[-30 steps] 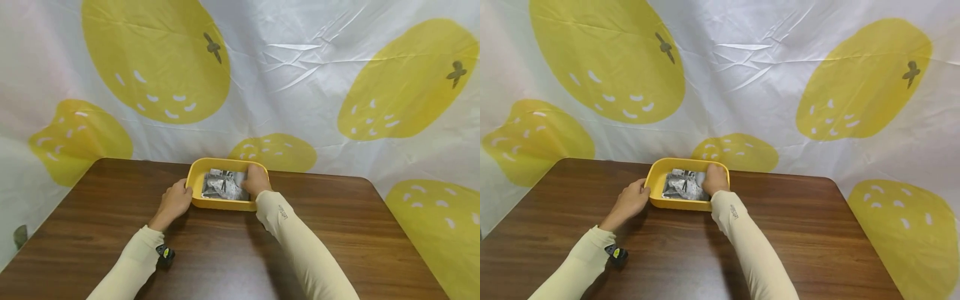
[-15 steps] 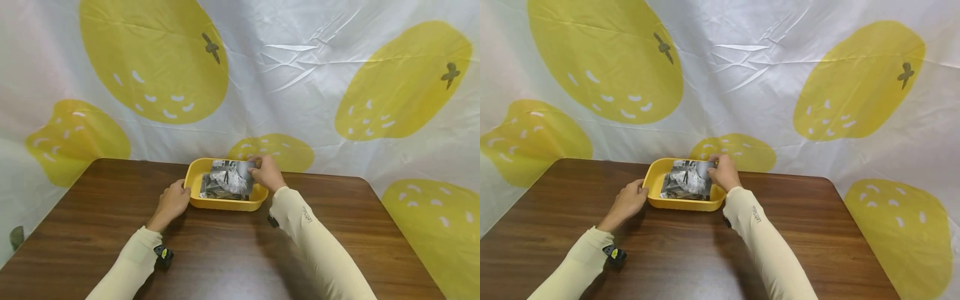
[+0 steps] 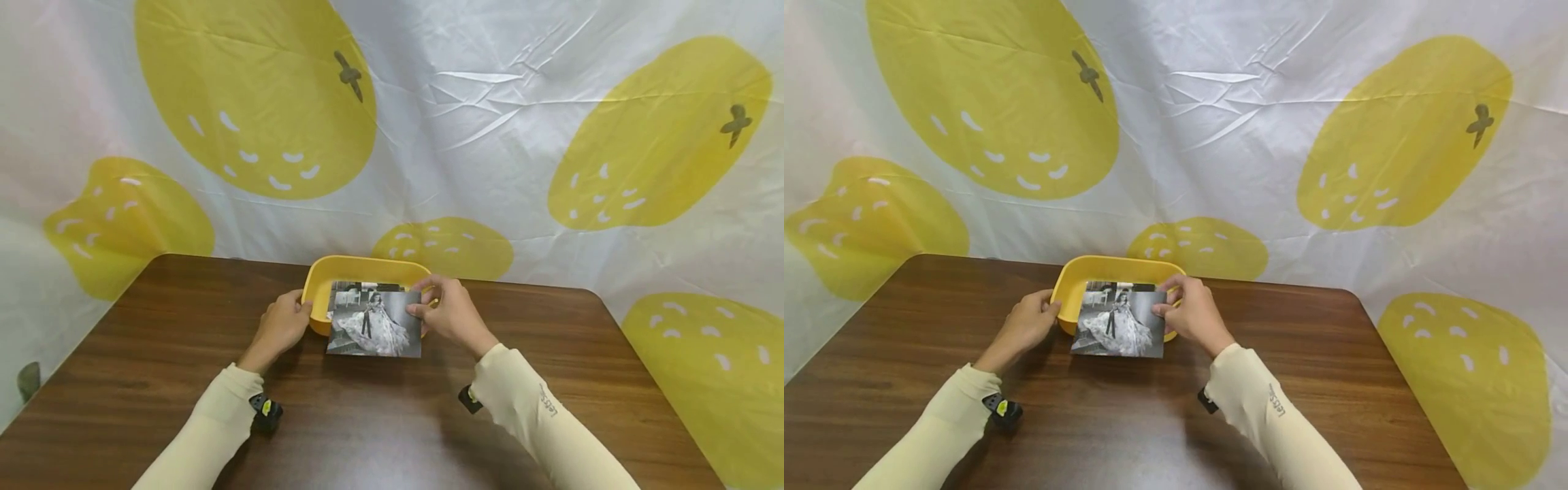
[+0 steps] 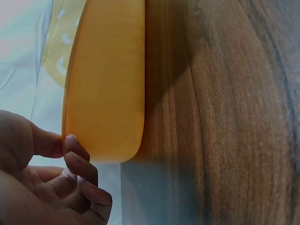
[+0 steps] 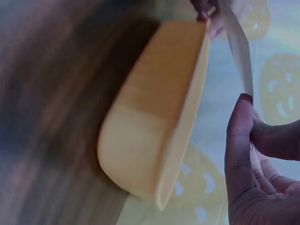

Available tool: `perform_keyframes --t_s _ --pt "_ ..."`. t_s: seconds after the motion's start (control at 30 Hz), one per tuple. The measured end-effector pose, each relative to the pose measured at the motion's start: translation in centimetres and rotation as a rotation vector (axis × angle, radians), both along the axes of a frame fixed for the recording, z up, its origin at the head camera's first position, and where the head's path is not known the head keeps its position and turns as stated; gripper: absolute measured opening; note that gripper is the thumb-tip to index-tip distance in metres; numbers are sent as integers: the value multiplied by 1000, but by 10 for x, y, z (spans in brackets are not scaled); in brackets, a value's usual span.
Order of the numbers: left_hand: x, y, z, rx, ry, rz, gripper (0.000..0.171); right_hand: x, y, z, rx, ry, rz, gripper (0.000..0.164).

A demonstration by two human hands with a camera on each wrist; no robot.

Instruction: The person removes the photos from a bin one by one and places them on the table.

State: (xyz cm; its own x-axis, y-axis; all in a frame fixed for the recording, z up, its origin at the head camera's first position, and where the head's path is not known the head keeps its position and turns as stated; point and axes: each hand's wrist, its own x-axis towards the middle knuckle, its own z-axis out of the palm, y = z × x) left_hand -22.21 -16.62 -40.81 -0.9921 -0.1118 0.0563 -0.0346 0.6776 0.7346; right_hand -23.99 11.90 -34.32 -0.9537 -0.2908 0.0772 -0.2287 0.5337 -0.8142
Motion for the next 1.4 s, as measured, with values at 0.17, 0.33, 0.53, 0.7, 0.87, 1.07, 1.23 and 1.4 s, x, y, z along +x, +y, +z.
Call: perform_keyframes --t_s 0.17,0.33,0.53,0.7,0.87,1.07,1.23,1.4 --pt "0 1 2 2 -9 0 41 18 -6 -14 -50 -72 -10 26" --pt "-2 1 3 9 -14 1 40 31 -8 -32 -67 -89 -1 25" --pt "-4 0 4 24 -33 3 41 41 -12 -54 -99 -79 73 23" --pt "-5 0 5 18 -33 -2 41 43 -14 -66 -51 -43 98 24" --pt "-6 -1 4 18 -32 -5 41 41 -14 -77 91 21 96 26" --pt "-7 -1 2 25 -37 -3 40 37 -14 -86 258 145 74 27" --pt "-8 -2 2 25 -42 -5 40 35 -15 -86 303 177 60 27" --pt "-9 -2 1 21 -46 -8 42 36 -15 -85 332 188 63 26"
